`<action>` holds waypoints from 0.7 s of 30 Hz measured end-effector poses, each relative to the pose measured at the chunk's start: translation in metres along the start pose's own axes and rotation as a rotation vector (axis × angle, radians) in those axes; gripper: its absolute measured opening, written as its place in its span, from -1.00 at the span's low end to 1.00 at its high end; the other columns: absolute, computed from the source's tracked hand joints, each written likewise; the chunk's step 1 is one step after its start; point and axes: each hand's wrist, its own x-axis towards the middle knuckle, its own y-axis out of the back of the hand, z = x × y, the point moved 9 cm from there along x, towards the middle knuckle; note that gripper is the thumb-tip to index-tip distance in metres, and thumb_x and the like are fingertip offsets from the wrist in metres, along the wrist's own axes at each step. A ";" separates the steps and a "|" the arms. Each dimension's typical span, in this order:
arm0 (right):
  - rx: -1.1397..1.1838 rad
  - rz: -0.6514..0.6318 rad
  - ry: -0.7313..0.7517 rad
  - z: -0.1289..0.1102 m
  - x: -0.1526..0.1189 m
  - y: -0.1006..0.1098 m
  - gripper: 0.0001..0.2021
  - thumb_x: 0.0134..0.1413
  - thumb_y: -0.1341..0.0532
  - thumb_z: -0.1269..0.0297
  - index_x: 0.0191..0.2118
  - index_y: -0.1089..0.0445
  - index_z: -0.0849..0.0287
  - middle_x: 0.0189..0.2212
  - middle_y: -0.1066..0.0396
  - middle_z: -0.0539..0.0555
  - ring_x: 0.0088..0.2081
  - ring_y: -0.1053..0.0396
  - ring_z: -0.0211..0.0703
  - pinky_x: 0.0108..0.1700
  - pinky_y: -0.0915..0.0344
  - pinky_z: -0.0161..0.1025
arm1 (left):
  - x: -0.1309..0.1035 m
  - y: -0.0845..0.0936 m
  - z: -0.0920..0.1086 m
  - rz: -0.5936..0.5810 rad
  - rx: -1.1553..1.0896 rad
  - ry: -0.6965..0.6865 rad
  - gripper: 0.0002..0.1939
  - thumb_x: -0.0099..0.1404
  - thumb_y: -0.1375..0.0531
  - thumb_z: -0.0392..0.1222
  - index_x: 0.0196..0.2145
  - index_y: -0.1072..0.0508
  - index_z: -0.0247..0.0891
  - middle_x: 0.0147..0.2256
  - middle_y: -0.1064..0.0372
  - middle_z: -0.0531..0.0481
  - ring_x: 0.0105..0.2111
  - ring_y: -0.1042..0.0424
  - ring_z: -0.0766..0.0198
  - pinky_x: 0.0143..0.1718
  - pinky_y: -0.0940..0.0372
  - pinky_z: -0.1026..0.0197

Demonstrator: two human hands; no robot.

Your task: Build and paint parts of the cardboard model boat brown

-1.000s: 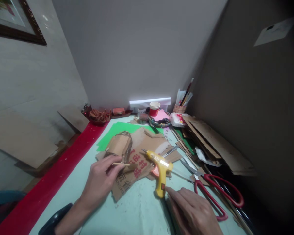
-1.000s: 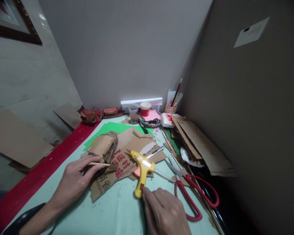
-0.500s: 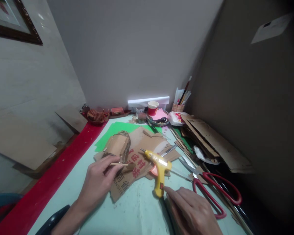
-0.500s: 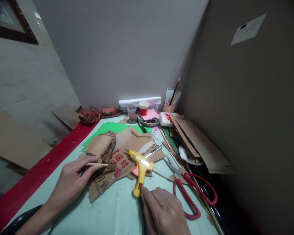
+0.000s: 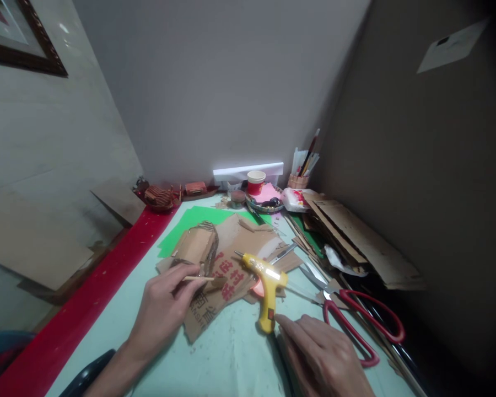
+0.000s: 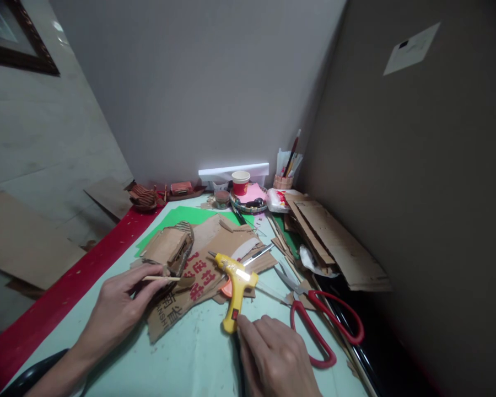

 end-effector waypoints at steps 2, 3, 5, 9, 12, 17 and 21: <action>0.001 0.000 -0.003 0.000 0.000 0.000 -0.73 0.31 -0.06 0.54 0.07 -0.33 0.32 -0.46 -0.33 0.05 -0.48 -0.27 -0.17 -0.46 -0.11 -0.22 | 0.000 0.001 0.000 0.008 -0.001 0.000 -0.80 0.28 -0.26 -0.06 -0.34 -0.62 -0.22 -0.34 -0.62 -0.04 -0.37 -0.58 0.16 -0.32 -0.44 0.20; 0.003 0.002 -0.003 0.000 -0.001 0.000 -0.73 0.31 -0.06 0.55 0.07 -0.33 0.32 -0.46 -0.32 0.05 -0.48 -0.26 -0.17 -0.46 -0.10 -0.22 | 0.000 0.001 0.000 0.011 0.000 0.001 -0.80 0.28 -0.26 -0.06 -0.34 -0.62 -0.22 -0.33 -0.63 -0.05 -0.36 -0.58 0.15 -0.31 -0.44 0.19; 0.007 0.002 -0.009 0.000 -0.001 -0.001 -0.73 0.31 -0.05 0.54 0.06 -0.34 0.32 -0.47 -0.31 0.04 -0.48 -0.26 -0.18 -0.46 -0.10 -0.23 | -0.001 0.001 -0.001 0.014 0.000 0.004 -0.79 0.27 -0.27 -0.05 -0.33 -0.62 -0.23 -0.33 -0.63 -0.06 -0.35 -0.58 0.14 -0.30 -0.43 0.19; 0.010 -0.009 -0.025 0.000 -0.001 -0.001 -0.74 0.31 -0.06 0.53 0.05 -0.34 0.30 -0.46 -0.30 0.04 -0.48 -0.26 -0.18 -0.46 -0.11 -0.23 | -0.002 0.001 -0.003 -0.001 -0.003 0.012 -0.79 0.28 -0.26 -0.05 -0.34 -0.62 -0.23 -0.32 -0.62 -0.06 -0.35 -0.57 0.16 -0.31 -0.41 0.21; 0.004 -0.011 -0.017 0.000 -0.001 -0.001 -0.74 0.32 -0.06 0.54 0.06 -0.34 0.31 -0.46 -0.30 0.03 -0.48 -0.25 -0.18 -0.46 -0.09 -0.22 | -0.002 0.000 -0.004 -0.013 -0.007 0.020 -0.80 0.29 -0.26 -0.06 -0.33 -0.61 -0.23 -0.32 -0.61 -0.05 -0.34 -0.56 0.18 -0.30 -0.40 0.22; 0.002 -0.020 -0.009 0.001 -0.001 -0.002 -0.74 0.32 -0.06 0.54 0.06 -0.34 0.32 -0.47 -0.30 0.03 -0.48 -0.26 -0.18 -0.46 -0.11 -0.23 | -0.001 -0.002 -0.002 -0.043 -0.004 0.035 -0.82 0.29 -0.26 -0.06 -0.34 -0.56 -0.22 -0.37 -0.55 0.00 -0.46 -0.45 0.25 -0.44 -0.32 0.26; 0.010 -0.021 -0.024 0.002 -0.001 -0.002 -0.74 0.33 -0.06 0.54 0.06 -0.35 0.33 -0.45 -0.31 0.04 -0.47 -0.28 -0.19 -0.45 -0.12 -0.23 | -0.001 -0.004 0.001 -0.084 -0.001 0.030 -0.83 0.32 -0.23 -0.09 -0.33 -0.54 -0.22 -0.37 -0.52 0.01 -0.54 -0.34 0.31 -0.51 -0.23 0.28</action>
